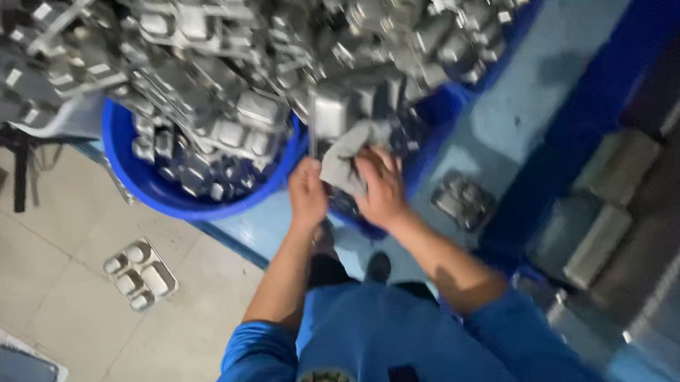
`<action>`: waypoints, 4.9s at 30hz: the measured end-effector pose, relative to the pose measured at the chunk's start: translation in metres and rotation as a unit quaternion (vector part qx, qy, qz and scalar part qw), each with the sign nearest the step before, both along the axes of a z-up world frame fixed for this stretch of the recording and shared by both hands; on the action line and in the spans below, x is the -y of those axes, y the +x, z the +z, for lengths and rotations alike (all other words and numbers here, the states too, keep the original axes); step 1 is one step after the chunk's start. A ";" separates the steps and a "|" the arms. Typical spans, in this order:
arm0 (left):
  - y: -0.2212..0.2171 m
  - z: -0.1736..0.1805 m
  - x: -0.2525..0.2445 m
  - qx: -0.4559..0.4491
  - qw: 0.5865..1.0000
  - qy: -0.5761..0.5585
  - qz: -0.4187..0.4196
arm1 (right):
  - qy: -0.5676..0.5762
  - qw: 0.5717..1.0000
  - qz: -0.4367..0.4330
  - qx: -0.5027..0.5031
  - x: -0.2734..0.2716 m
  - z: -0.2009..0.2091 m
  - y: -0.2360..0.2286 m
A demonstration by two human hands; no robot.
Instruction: The person repeatedly picks up stainless steel compartment trays from a blue bin, wipes each tray with a white cloth, and places the cleaned trays into a stack on a nearby table. The person handles the trays one at a time, wiping both sides and the compartments before stacking them.
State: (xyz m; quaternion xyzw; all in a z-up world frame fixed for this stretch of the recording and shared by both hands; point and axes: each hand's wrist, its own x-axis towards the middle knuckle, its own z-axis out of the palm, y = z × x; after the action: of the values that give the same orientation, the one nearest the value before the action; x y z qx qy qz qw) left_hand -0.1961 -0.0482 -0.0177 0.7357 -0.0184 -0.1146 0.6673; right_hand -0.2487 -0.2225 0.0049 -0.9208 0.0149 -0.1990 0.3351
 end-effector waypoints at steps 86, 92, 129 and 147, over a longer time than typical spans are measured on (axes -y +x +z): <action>-0.040 0.079 -0.065 -0.067 0.955 -0.287 -0.005 | 0.179 0.972 0.028 0.150 -0.048 0.039 -0.111; -0.036 0.158 -0.128 -0.060 0.902 -0.421 -0.069 | -0.207 0.956 0.183 0.101 -0.020 0.076 -0.128; -0.115 0.136 -0.051 0.037 0.922 -0.377 -0.077 | -0.135 0.974 0.175 -0.043 -0.065 0.096 -0.145; -0.047 0.038 0.005 -0.209 0.793 -0.543 -0.180 | 0.650 0.660 -0.218 0.306 0.017 0.116 -0.277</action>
State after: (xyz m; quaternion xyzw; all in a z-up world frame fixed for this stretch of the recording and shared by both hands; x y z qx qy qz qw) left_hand -0.2435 -0.0534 0.0208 0.1935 -0.0697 -0.3544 0.9122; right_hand -0.5254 -0.2390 0.1207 -0.3262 0.2373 -0.4767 0.7811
